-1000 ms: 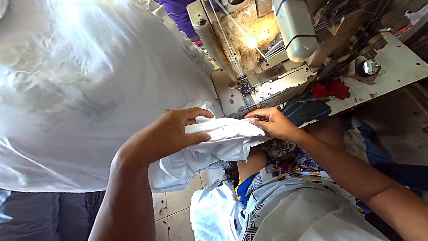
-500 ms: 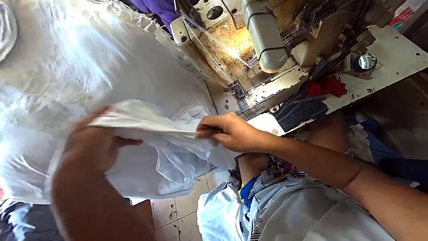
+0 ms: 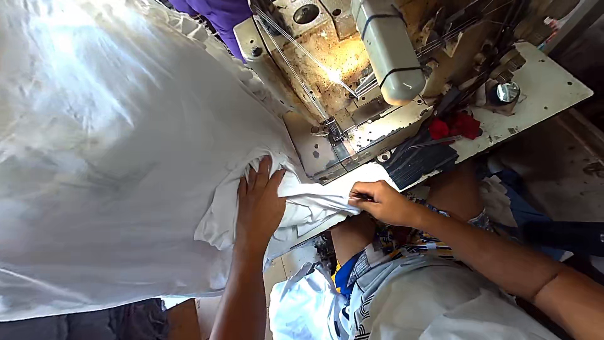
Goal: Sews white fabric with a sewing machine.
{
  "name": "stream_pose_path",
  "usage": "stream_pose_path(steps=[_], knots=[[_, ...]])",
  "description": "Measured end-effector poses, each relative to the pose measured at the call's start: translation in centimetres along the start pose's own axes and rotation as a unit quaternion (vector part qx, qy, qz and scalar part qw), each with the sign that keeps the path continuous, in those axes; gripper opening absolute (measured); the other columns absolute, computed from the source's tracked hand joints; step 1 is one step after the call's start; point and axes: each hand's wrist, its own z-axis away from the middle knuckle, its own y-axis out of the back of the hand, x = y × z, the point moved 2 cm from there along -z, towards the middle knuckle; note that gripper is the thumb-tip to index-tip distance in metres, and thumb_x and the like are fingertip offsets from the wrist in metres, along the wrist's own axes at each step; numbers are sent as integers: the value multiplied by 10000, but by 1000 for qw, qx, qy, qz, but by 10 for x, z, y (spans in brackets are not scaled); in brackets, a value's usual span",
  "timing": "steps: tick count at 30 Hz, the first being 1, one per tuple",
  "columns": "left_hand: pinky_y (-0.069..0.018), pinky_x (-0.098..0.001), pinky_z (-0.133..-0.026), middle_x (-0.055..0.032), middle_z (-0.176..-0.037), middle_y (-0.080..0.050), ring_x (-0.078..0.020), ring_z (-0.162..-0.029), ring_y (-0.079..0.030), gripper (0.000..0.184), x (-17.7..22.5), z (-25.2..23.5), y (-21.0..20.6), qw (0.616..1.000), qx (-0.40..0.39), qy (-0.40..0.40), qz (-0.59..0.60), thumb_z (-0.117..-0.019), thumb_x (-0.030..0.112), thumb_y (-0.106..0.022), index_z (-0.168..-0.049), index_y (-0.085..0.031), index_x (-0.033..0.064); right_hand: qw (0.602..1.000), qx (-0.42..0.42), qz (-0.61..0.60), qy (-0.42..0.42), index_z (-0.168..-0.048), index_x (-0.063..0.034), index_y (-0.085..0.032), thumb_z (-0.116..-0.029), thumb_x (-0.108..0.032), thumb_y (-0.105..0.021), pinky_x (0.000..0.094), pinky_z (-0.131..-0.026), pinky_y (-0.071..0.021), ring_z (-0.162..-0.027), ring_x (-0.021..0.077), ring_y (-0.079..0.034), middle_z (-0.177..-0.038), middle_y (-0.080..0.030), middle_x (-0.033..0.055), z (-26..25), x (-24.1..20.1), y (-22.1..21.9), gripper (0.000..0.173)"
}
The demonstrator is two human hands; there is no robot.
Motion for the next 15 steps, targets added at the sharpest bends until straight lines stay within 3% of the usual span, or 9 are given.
stream_pose_path(steps=[3, 5, 7, 9, 10, 13, 15], knots=[[-477, -695, -968, -141, -1497, -544, -443, -1254, -583, 287, 8, -5, 44, 999, 11, -30, 2, -924, 103, -676, -1203, -738, 82, 999, 38, 15, -36, -959, -83, -677, -1040, -260, -605, 259, -630, -485, -663, 66, -570, -748, -613, 5, 5, 0, 16, 208], [-473, -621, -933, -113, -1411, -601, -407, -1180, -584, 252, 20, -8, 78, 996, 47, -78, -9, -950, 150, -628, -1164, -747, 94, 997, 54, 36, -31, -990, -95, -680, -1028, -225, -631, 267, -620, -511, -653, 72, -587, -759, -632, 4, 1, -1, 22, 144], [-453, -528, -977, -61, -1379, -615, -319, -1208, -559, 231, 28, -12, 103, 988, 53, -145, 32, -953, 184, -603, -1100, -774, 134, 997, 52, 63, -11, -1024, -107, -701, -1015, -209, -651, 273, -608, -514, -640, 71, -585, -767, -646, -2, -4, -1, 26, 115], [-482, -420, -1068, 5, -1351, -652, -197, -1269, -583, 208, 32, -15, 113, 973, 19, -194, 122, -930, 189, -619, -1056, -781, 151, 994, 35, 107, 2, -1086, -156, -724, -1001, -280, -679, 302, -636, -547, -669, 70, -620, -803, -682, -18, -7, -3, 24, 157], [-526, -379, -1062, 22, -1284, -690, -146, -1227, -631, 196, 33, -17, 113, 965, 1, -204, 164, -923, 171, -622, -1048, -770, 142, 989, 36, 140, 15, -1134, -186, -730, -985, -342, -698, 341, -658, -566, -690, 82, -645, -813, -702, -21, -9, -3, 21, 217], [-596, -277, -832, 62, -1005, -718, -48, -919, -690, 185, 37, -22, 107, 953, -26, -166, 251, -932, 127, -569, -1075, -685, 145, 959, 73, 252, 108, -1244, -208, -729, -961, -381, -717, 431, -735, -597, -803, 140, -711, -899, -749, -4, -17, -5, 8, 332], [-595, -256, -789, 56, -1044, -715, -45, -904, -684, 269, 42, -23, 104, 946, -40, -152, 284, -977, 94, -493, -1165, -679, 145, 937, 103, 291, 162, -1195, -184, -755, -939, -268, -725, 418, -674, -578, -774, 169, -686, -882, -706, 19, -23, -5, 2, 271]])
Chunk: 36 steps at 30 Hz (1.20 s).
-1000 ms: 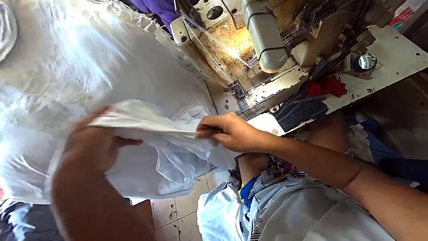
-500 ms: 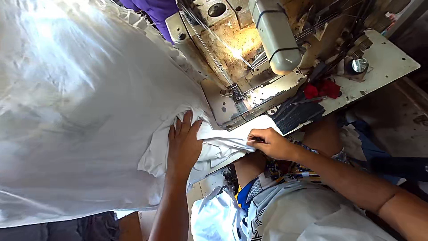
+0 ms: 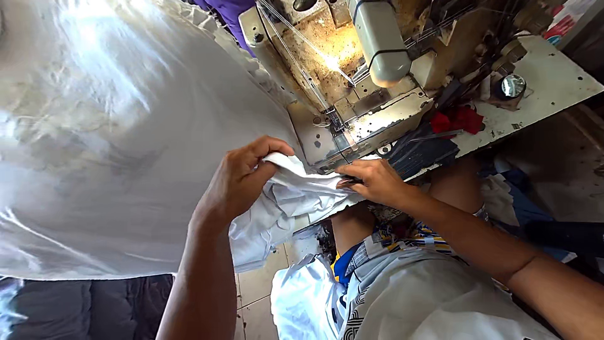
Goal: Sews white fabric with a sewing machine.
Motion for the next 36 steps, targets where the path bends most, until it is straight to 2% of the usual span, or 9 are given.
stream_pose_path(steps=[5, 8, 12, 16, 21, 26, 29, 31, 36], knots=[[-547, -229, -748, 59, -1020, -649, -50, -893, -631, 273, 2, 4, -5, 1000, -18, 2, -21, -921, 166, -638, -1177, -731, 176, 983, 42, -171, -41, -973, -71, -753, -983, -149, -683, 301, -747, -575, -827, 101, -648, -920, -678, 24, -6, 1, 14, 106], [-505, -237, -693, 86, -874, -640, -25, -792, -602, 177, 4, 4, -3, 997, 23, 9, -69, -895, 303, -777, -1053, -783, 222, 952, 18, -286, -106, -930, -44, -703, -1002, -130, -661, 281, -576, -521, -651, 111, -602, -786, -657, 40, -2, 4, 27, 120], [-461, -230, -649, 52, -864, -623, -38, -746, -567, 130, 15, 0, -9, 992, 82, 17, -98, -904, 285, -781, -999, -797, 197, 927, -29, -352, -123, -1012, -27, -710, -1010, -85, -639, 294, -558, -537, -640, 137, -618, -811, -679, 68, 1, 4, 33, 92], [-554, -279, -895, 25, -1139, -696, -62, -1037, -654, 136, 17, -11, -18, 994, 101, 0, -45, -947, 233, -727, -1048, -768, 152, 915, -37, -387, -108, -1001, -2, -683, -1022, -75, -609, 294, -593, -525, -673, 141, -609, -824, -660, 84, 0, 7, 33, 106], [-599, -301, -791, 75, -973, -745, -37, -880, -698, 100, 18, -18, -21, 995, 83, 56, -18, -956, 240, -696, -1029, -750, 199, 925, -5, -360, -117, -961, -5, -687, -1022, -73, -603, 292, -638, -539, -706, 134, -619, -826, -661, 73, -1, 7, 40, 124], [-576, -371, -903, 3, -1180, -713, -116, -1061, -683, 104, 28, -20, -38, 986, 133, 93, 36, -991, 144, -583, -1029, -673, 110, 929, -9, -350, -122, -950, -18, -680, -1008, -96, -631, 296, -565, -501, -632, 141, -580, -763, -630, 73, 6, 1, 38, 109], [-577, -311, -681, -5, -941, -742, -100, -795, -702, 142, 25, -26, -65, 970, 179, 121, 109, -1018, 121, -463, -1048, -601, 107, 919, -20, -370, -137, -952, -14, -685, -1004, -107, -636, 283, -539, -472, -597, 129, -554, -746, -628, 70, 11, -2, 37, 117], [-433, -250, -494, 20, -683, -563, -77, -557, -534, 121, 14, -33, -78, 961, 212, 129, 123, -985, 129, -481, -1007, -599, 139, 906, -20, -394, -153, -952, -8, -680, -994, -98, -640, 269, -516, -443, -567, 121, -528, -721, -617, 72, 14, -2, 37, 107], [-504, -342, -579, -5, -795, -652, -114, -663, -612, 91, 6, -56, -80, 976, 187, 107, -29, -979, 187, -588, -1030, -643, 135, 876, 5, -441, -194, -947, -3, -666, -971, -64, -650, 241, -492, -403, -525, 87, -477, -662, -573, 49, 17, 2, 37, 68]])
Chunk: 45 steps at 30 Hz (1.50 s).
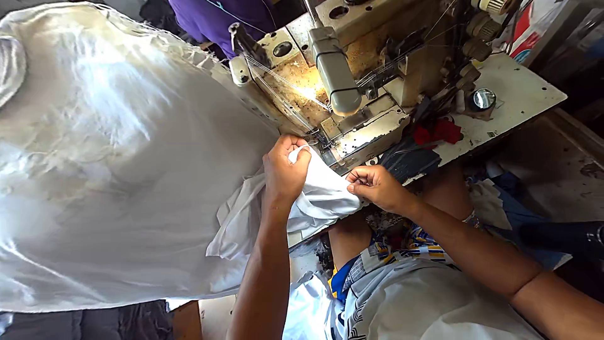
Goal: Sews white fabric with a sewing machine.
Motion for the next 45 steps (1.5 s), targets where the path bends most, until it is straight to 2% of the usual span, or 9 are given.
stream_pose_path(steps=[3, 8, 10, 14, 18, 25, 33, 38, 45], knots=[[-562, -454, -820, -81, -1025, -720, -190, -938, -692, 137, -2, -12, -3, 996, -25, -49, -69, -964, 174, -637, -1021, -729, 89, 999, 27, -31, -10, -1001, -6, -666, -954, -31, -650, 235, -490, -400, -527, 87, -480, -662, -578, 52, -1, 3, 4, 55], [-530, -542, -902, -138, -1092, -709, -275, -1029, -678, 214, -13, -26, -9, 995, -25, -30, -88, -964, 271, -704, -1051, -743, 79, 997, 48, -55, 2, -1161, -51, -626, -946, -25, -625, 240, -500, -401, -524, 91, -453, -640, -508, 42, -2, 5, 7, 217], [-526, -536, -925, -149, -1086, -719, -260, -1064, -681, 314, -20, -43, -16, 997, 2, -13, -82, -905, 298, -744, -1091, -722, 46, 996, 58, -65, 13, -1150, -38, -652, -943, -11, -626, 242, -511, -423, -543, 97, -470, -666, -531, 50, -6, 2, 8, 211], [-446, -437, -1097, -163, -1278, -655, -206, -1256, -596, 650, -33, -64, -27, 998, 27, 1, -60, -854, 408, -777, -1329, -595, 3, 992, 94, -65, 43, -1097, -14, -705, -905, 27, -624, 237, -508, -441, -542, 87, -487, -672, -569, 42, -23, -2, 9, 213], [-429, -304, -1082, -123, -1255, -654, -93, -1217, -585, 653, -33, -66, -29, 998, 45, -26, -24, -828, 365, -794, -1322, -590, -9, 991, 101, -66, 50, -1099, -7, -724, -915, 31, -617, 225, -460, -384, -506, 79, -444, -655, -559, 44, -29, -7, 9, 216], [-481, -288, -1056, -56, -1211, -673, -56, -1167, -615, 539, -24, -62, -25, 998, 15, -44, 46, -828, 217, -827, -1287, -612, 31, 994, 96, -45, 29, -1106, -13, -747, -931, 5, -625, 221, -500, -435, -546, 70, -502, -700, -620, 49, -2, -12, 7, 213], [-442, -208, -1065, -64, -1214, -657, -9, -1177, -585, 587, -41, -71, -31, 990, 53, -99, 90, -832, 221, -809, -1305, -573, -34, 993, 95, -34, 59, -1103, 0, -740, -928, 29, -608, 239, -487, -418, -538, 92, -481, -692, -598, 61, -22, -10, 7, 221], [-434, -155, -1048, -5, -1182, -645, 48, -1153, -568, 583, -39, -68, -29, 986, 52, -109, 117, -824, 225, -818, -1286, -566, -26, 994, 93, -40, 50, -1113, 6, -736, -933, 34, -609, 227, -489, -438, -542, 86, -509, -706, -623, 66, -18, -10, 6, 222], [-470, -273, -1098, -55, -1270, -652, -61, -1224, -596, 687, -40, -73, -28, 987, 21, -83, 134, -790, 237, -868, -1353, -547, 12, 994, 88, -36, 50, -1115, 0, -737, -948, 9, -606, 226, -461, -404, -516, 85, -475, -688, -605, 61, -20, -10, 5, 212]])
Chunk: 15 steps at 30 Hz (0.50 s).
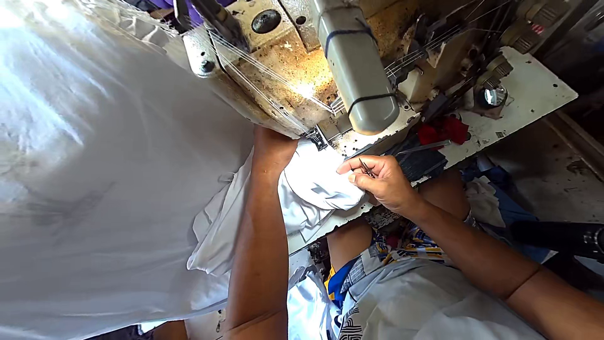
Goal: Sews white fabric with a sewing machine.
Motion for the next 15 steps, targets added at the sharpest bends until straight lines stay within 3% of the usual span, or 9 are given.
stream_pose_path(steps=[2, 5, 7, 8, 10, 12, 15], knots=[[-478, -327, -1106, -68, -1281, -658, -100, -1238, -604, 685, 5, 0, 3, 999, 5, 12, -42, -788, 262, -873, -1352, -559, 31, 1000, -8, 5, -1, -1130, -10, -738, -960, -8, -607, 233, -445, -387, -499, 92, -454, -683, -597, 63, 0, -1, 0, 214], [-519, -439, -1027, -133, -1246, -669, -216, -1190, -632, 431, 21, 21, 10, 978, 80, 19, -192, -867, 309, -795, -1205, -690, 63, 1000, -24, 9, -2, -1131, -11, -735, -975, -17, -608, 236, -450, -385, -506, 97, -451, -707, -601, 70, 2, -7, -2, 201], [-539, -390, -836, -124, -1084, -655, -220, -1003, -632, 229, 44, 56, 12, 975, 104, -44, -193, -957, 261, -717, -1036, -682, 49, 999, -34, 10, 3, -1095, -5, -735, -979, -16, -608, 234, -463, -395, -528, 97, -466, -748, -622, 74, 2, -12, -4, 173], [-542, -382, -809, -105, -1026, -665, -208, -966, -640, 203, 55, 75, 10, 981, 73, -82, -159, -976, 253, -691, -968, -684, 50, 999, -39, 11, 11, -1069, 6, -729, -982, -11, -608, 233, -476, -411, -545, 99, -484, -761, -630, 77, 1, -14, -5, 150], [-507, -418, -874, -60, -1030, -661, -210, -1004, -612, 325, 69, 109, 3, 983, -36, -108, -145, -970, 420, -678, -881, -726, 112, 999, -50, 6, 20, -1033, 25, -720, -987, -5, -608, 231, -479, -421, -548, 100, -498, -763, -639, 86, 0, -18, -5, 125], [-440, -477, -934, -56, -1152, -637, -246, -1090, -569, 477, 71, 135, 7, 962, -105, -87, -235, -950, 631, -605, -942, -763, 181, 998, -61, 3, 22, -1014, 31, -718, -988, -5, -602, 237, -463, -408, -535, 108, -492, -760, -641, 97, -2, -22, -6, 124], [-395, -567, -999, -94, -1327, -608, -323, -1243, -530, 534, 68, 156, 31, 933, -122, -46, -336, -929, 699, -577, -938, -763, 198, 998, -65, 2, 24, -1014, 24, -718, -991, 2, -592, 225, -423, -367, -503, 103, -458, -773, -644, 96, -3, -28, -10, 131]])
